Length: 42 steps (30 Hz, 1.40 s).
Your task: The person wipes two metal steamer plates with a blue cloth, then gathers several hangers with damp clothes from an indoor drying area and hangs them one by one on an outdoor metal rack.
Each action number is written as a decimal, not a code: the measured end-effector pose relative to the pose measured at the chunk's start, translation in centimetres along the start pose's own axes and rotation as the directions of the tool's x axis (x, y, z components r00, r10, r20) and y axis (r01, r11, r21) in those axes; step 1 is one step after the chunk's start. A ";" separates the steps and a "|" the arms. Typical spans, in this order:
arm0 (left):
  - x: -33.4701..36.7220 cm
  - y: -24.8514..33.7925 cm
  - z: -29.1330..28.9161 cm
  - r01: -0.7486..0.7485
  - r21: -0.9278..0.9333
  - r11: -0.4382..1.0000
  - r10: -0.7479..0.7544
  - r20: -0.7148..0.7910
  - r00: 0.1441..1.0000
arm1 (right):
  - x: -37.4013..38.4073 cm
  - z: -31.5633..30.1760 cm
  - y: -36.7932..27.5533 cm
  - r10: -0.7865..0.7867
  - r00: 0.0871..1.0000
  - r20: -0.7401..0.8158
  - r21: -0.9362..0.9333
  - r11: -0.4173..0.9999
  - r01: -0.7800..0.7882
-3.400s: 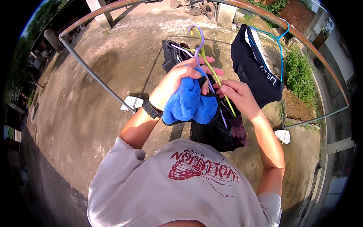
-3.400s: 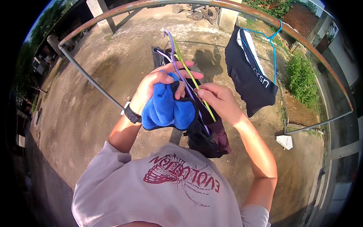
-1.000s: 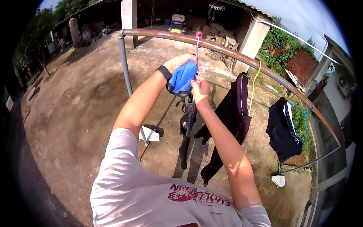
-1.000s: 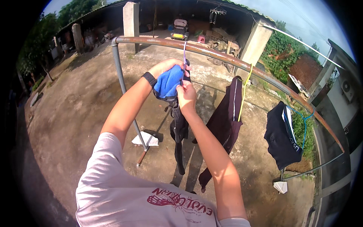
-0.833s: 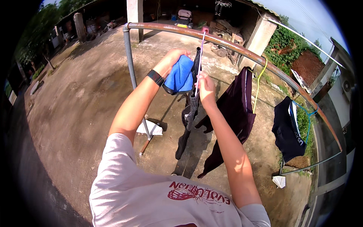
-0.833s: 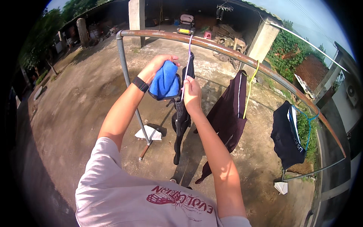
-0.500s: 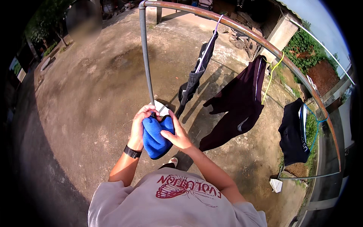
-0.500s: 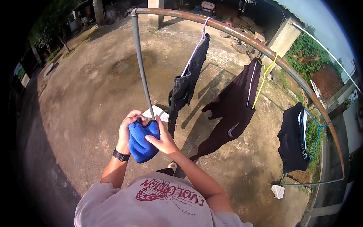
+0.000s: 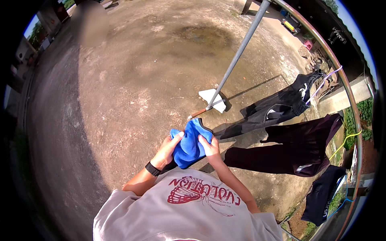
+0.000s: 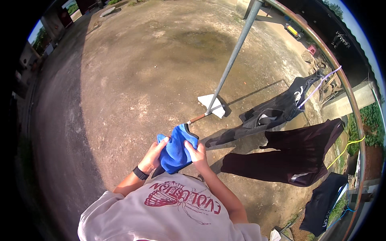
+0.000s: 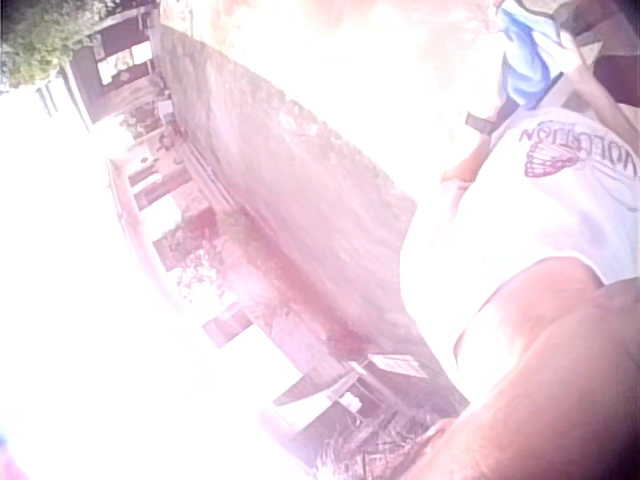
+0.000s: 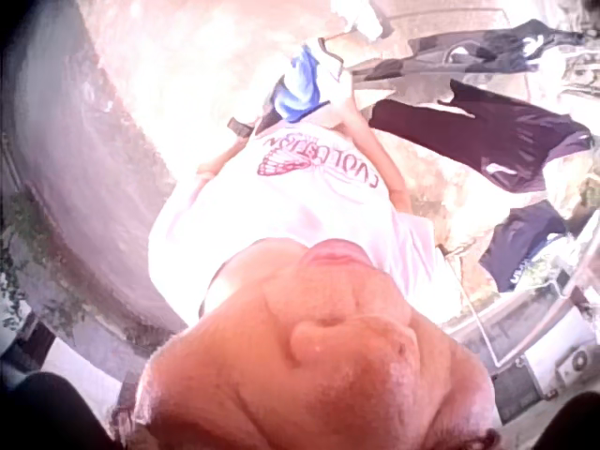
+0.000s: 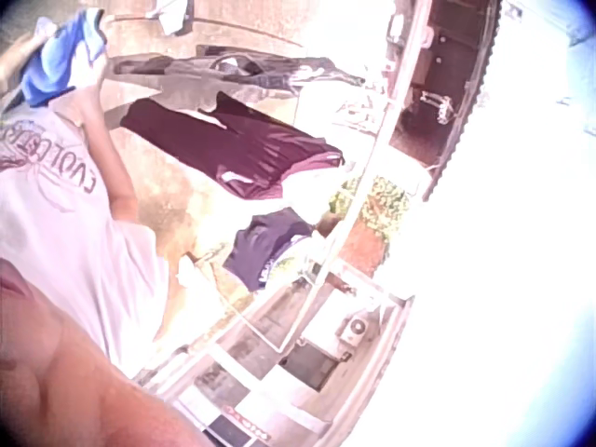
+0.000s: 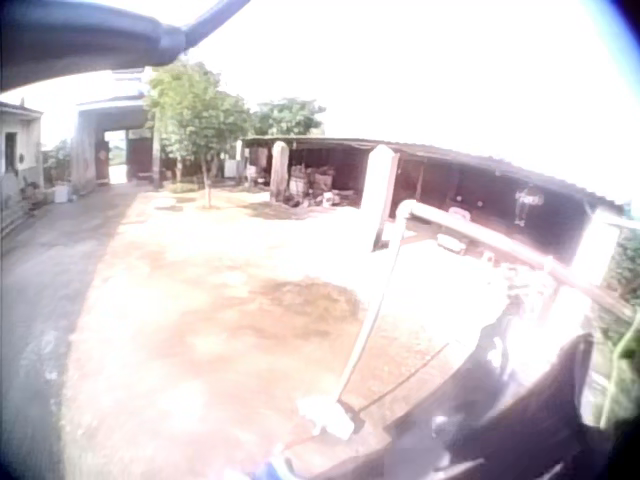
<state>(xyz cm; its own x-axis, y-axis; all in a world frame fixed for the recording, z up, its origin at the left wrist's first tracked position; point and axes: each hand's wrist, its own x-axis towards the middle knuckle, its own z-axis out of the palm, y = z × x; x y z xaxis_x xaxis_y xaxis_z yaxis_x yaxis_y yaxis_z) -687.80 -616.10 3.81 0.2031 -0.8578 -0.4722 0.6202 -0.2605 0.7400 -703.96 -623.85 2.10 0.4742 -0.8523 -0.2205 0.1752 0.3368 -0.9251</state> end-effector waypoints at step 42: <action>73.1 66.2 -38.1 -0.427 -0.511 0.746 0.427 -0.126 0.896 | 96.6 56.1 -10.4 -0.449 0.255 0.857 -0.115 0.315 0.942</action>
<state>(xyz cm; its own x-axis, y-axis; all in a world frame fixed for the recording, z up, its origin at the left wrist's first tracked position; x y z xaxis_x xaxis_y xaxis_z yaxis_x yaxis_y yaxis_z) -603.05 -679.20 -0.02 0.5420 -0.8235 -0.1675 0.7629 0.3986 0.5090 -611.54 -687.24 7.81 0.7814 -0.0255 0.6235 0.4026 -0.7427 -0.5350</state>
